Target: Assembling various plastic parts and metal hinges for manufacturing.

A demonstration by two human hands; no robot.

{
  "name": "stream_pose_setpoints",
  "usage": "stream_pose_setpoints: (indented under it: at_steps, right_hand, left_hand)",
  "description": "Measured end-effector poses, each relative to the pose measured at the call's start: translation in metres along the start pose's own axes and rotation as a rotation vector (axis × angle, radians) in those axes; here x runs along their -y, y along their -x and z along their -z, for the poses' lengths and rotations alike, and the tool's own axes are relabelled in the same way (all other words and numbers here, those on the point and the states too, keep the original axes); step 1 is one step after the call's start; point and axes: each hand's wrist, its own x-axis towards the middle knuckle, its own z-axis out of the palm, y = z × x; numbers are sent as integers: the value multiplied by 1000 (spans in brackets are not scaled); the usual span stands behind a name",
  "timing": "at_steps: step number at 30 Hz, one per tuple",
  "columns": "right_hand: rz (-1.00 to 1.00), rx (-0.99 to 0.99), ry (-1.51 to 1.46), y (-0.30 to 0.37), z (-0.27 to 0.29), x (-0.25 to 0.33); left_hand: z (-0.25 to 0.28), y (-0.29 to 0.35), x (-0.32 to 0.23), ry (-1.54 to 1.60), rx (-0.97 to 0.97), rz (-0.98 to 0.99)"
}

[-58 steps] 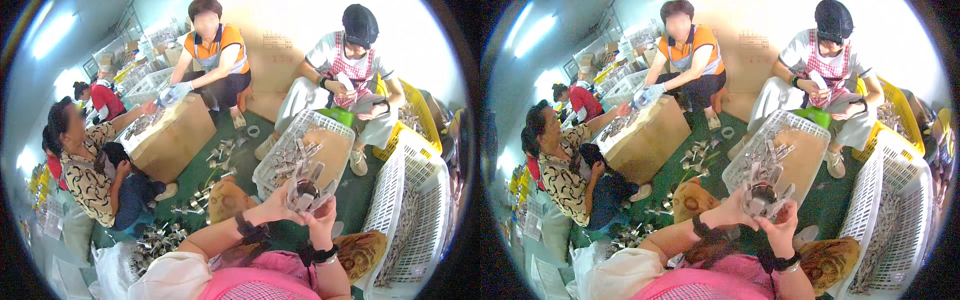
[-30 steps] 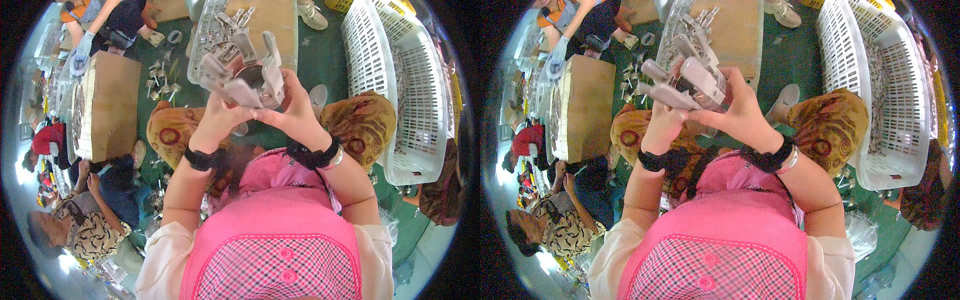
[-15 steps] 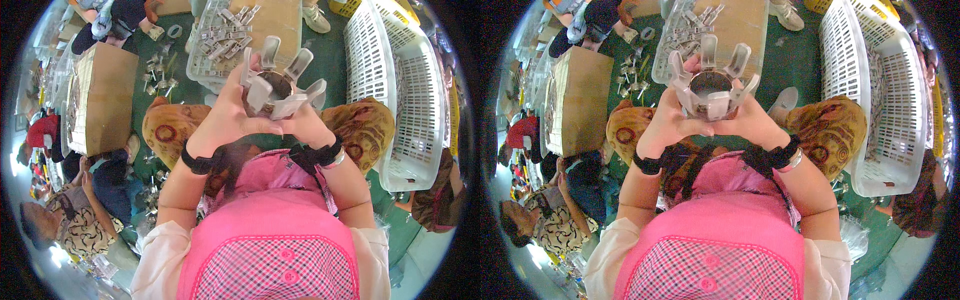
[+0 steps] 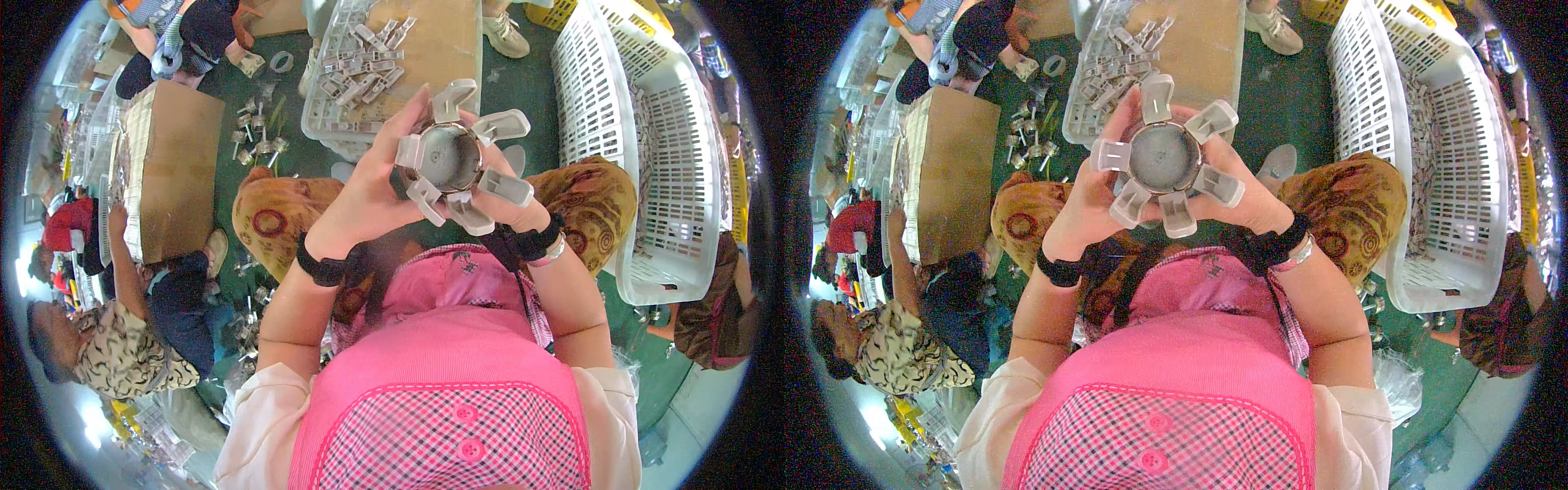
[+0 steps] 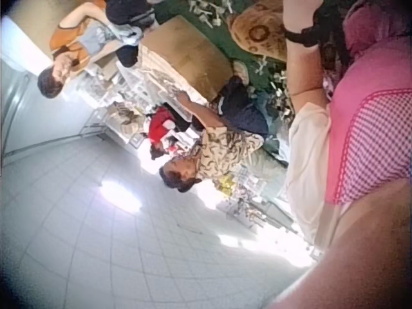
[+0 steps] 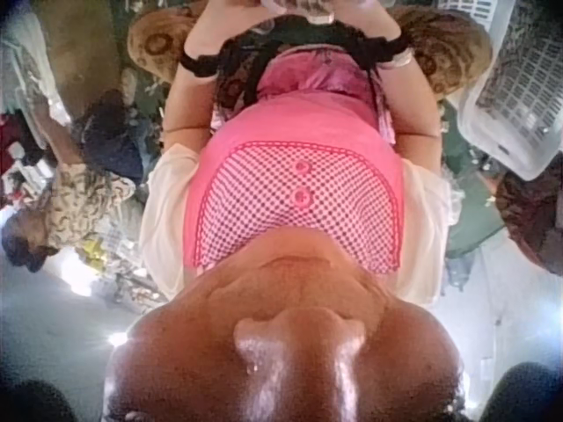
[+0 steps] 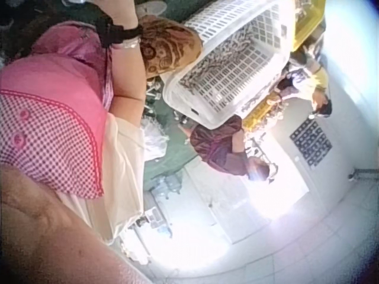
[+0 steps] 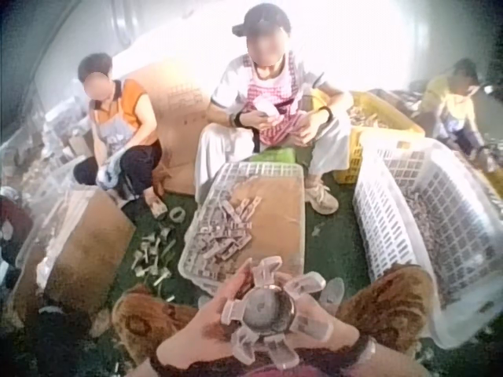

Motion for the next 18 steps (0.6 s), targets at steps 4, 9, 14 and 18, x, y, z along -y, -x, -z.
stream_pose_setpoints:
  at_steps: [4, 9, 14, 18]
  right_hand:
    - [-33, -33, 57, 1, -1, 3]
    - [167, -120, -130, -3, -11, -15]
    - [81, -206, -218, -4, -19, -18]
    - [-163, -214, -393, -2, -15, -5]
  left_hand:
    - [1, 1, 2, -15, 8, -14]
    - [-10, -1, 2, -135, -281, 64]
    - [-24, -6, 3, -120, -314, -3]
    - [-18, -2, 4, -201, -283, -9]
